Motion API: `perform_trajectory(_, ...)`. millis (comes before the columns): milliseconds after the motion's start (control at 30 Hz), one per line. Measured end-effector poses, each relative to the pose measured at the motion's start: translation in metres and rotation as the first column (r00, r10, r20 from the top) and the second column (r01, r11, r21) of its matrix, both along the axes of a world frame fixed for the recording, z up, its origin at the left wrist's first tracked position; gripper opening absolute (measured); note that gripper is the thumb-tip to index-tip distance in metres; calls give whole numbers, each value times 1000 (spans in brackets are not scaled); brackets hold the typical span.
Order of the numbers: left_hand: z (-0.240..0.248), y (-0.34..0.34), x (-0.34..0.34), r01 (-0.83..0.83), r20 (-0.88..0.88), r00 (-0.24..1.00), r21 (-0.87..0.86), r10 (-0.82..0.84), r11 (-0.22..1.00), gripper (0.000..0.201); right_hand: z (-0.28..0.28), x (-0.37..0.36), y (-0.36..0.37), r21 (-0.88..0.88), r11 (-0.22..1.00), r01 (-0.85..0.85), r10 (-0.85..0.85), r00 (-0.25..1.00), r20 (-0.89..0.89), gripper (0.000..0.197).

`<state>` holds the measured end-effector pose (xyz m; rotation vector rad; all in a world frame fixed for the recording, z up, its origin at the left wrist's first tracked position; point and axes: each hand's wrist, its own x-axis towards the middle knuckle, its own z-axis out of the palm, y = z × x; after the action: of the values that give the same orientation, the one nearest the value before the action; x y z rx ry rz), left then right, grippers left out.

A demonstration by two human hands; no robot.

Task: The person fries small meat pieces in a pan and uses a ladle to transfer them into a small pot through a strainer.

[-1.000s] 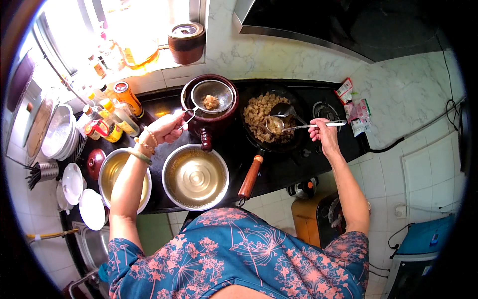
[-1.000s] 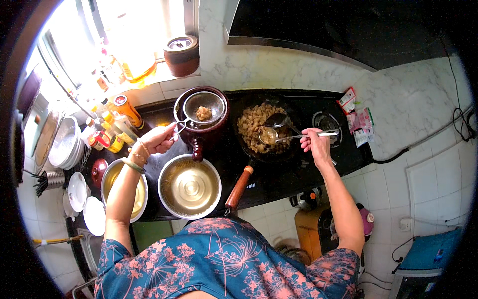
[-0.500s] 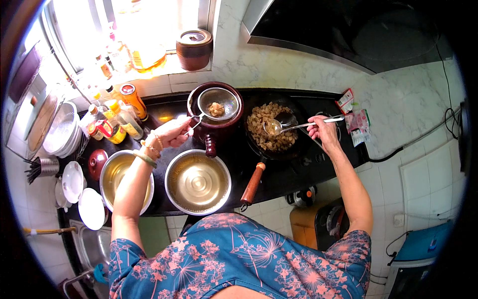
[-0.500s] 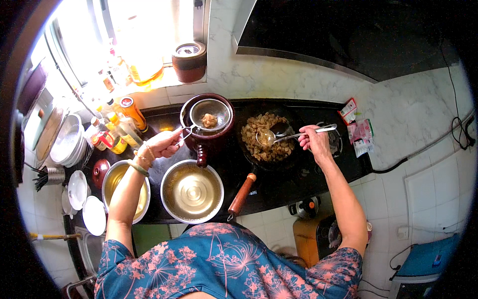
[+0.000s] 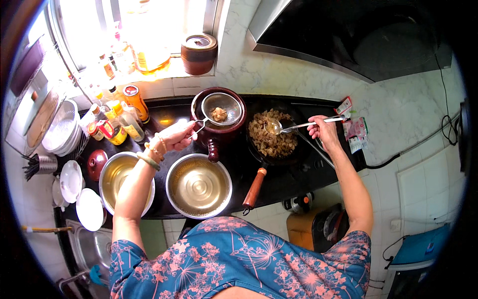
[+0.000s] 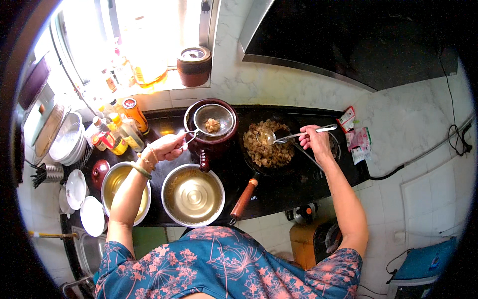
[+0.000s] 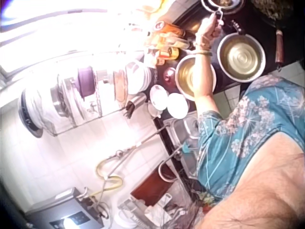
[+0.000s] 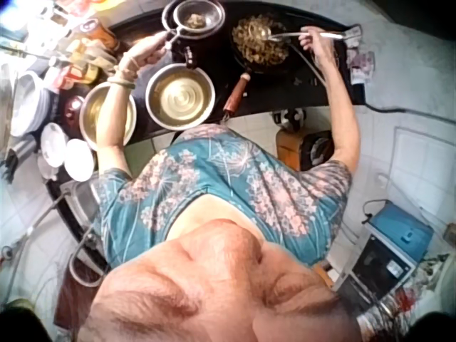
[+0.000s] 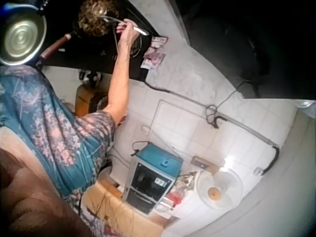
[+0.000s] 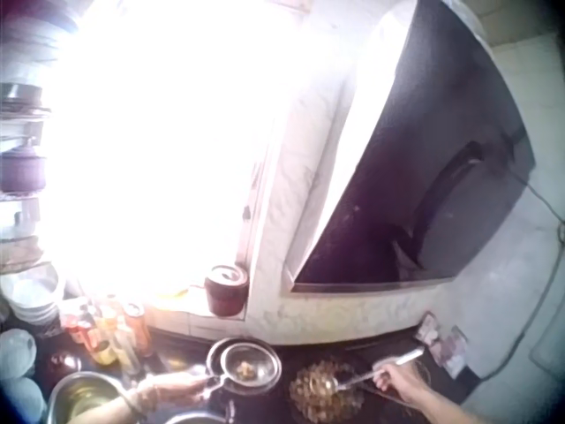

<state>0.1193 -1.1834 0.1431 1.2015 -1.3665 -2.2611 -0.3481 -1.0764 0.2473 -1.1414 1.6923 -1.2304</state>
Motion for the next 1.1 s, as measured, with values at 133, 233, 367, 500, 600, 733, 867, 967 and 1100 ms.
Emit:
perform_trajectory(133, -3, 0, 2, 5, -41, 999, -3, -5, 1000, 48, 3, 1, -3, 4, 1000, -2, 2, 1000, 7, 24)
perform_trajectory(233, -5, -2, 4, 3, -10, 1000, 14, -3, 1000, 48, 21, 7, -7, -8, 1000, -9, 9, 1000, -10, 24)
perform_trajectory(367, -6, 0, 2, -15, 8, 1000, -47, 15, 999, 47, 47, 19, -15, -40, 999, -21, 19, 999, -51, 25)
perform_trajectory(500, -8, 1, 2, -22, -43, 999, -21, 21, 1000, 49, 65, 45, -35, -50, 996, -70, 67, 996, -61, 26)
perform_trajectory(600, -7, 1, 2, -19, -48, 999, -35, 18, 999, 48, 66, 68, -54, -64, 989, -134, 131, 990, -49, 24)
perform_trajectory(733, -5, 0, 0, -12, -40, 999, -29, 11, 999, 48, 38, 114, -74, -147, 961, -234, 222, 970, -98, 23)
perform_trajectory(867, -6, 0, 5, -28, -31, 999, -4, 27, 1000, 49, 5, 172, -53, -258, 796, -548, 286, 716, -637, 15)
perform_trajectory(967, -2, 2, 1, -17, -24, 1000, -35, 16, 999, 49, -11, 170, -33, -187, 528, -828, 127, 294, -947, 19)
perform_trajectory(1100, -2, 1, 0, -22, -34, 999, -23, 21, 999, 48, -22, 154, -8, -413, 602, -684, 67, 558, -827, 20)
